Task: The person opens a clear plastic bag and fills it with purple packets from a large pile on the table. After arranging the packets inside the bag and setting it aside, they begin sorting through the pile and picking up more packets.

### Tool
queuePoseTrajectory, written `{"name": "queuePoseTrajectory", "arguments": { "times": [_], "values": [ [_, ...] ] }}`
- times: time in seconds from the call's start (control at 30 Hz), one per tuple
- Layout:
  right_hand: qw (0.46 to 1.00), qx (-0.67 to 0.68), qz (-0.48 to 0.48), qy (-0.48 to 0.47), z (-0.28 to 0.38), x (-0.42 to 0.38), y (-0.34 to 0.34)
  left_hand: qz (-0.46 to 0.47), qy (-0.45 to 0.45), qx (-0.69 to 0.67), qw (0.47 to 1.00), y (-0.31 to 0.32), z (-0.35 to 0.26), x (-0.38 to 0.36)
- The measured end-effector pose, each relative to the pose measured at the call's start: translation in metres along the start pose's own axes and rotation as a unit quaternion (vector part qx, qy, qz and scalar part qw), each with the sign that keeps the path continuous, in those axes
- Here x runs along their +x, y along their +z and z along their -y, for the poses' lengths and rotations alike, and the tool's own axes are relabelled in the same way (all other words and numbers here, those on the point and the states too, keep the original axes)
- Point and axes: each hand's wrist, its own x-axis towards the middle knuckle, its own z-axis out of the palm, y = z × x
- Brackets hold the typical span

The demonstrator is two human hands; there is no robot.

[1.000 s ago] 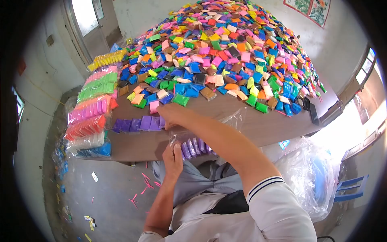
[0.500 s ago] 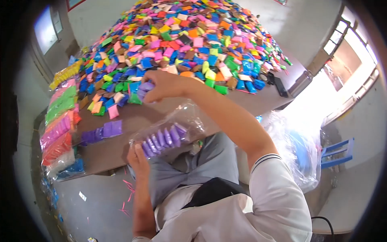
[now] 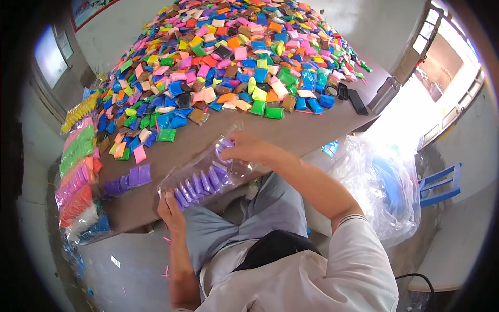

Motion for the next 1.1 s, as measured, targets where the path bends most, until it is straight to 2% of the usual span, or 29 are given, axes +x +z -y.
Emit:
{"name": "queuePoseTrajectory", "arguments": {
  "times": [0.17,0.37,0.57,0.77,0.87,0.97,1.1],
  "values": [
    [0.999,-0.036,0.010,0.012,0.005,-0.001,0.001,0.002,0.006,0.001,1.000,0.000,-0.002,0.001],
    [0.999,0.023,-0.015,-0.017,0.004,0.018,0.006,0.005,-0.003,-0.026,1.000,0.000,-0.003,0.000],
    [1.000,0.024,0.001,-0.017,-0.015,0.026,0.013,0.002,0.006,-0.007,1.000,0.000,0.004,-0.002],
    [0.994,-0.084,0.056,0.046,-0.007,0.019,-0.007,-0.007,-0.002,-0.022,1.000,0.002,0.000,-0.002],
    [0.979,-0.185,0.068,0.057,-0.013,0.027,-0.010,-0.003,0.002,-0.011,1.000,0.001,-0.001,-0.001],
    [0.918,-0.394,0.033,-0.034,-0.018,0.027,-0.002,0.007,0.000,-0.011,1.000,-0.001,0.000,-0.001],
    [0.904,-0.427,0.029,-0.022,0.000,0.011,0.005,0.003,0.006,-0.011,1.000,0.000,0.001,-0.001]
  ]
}}
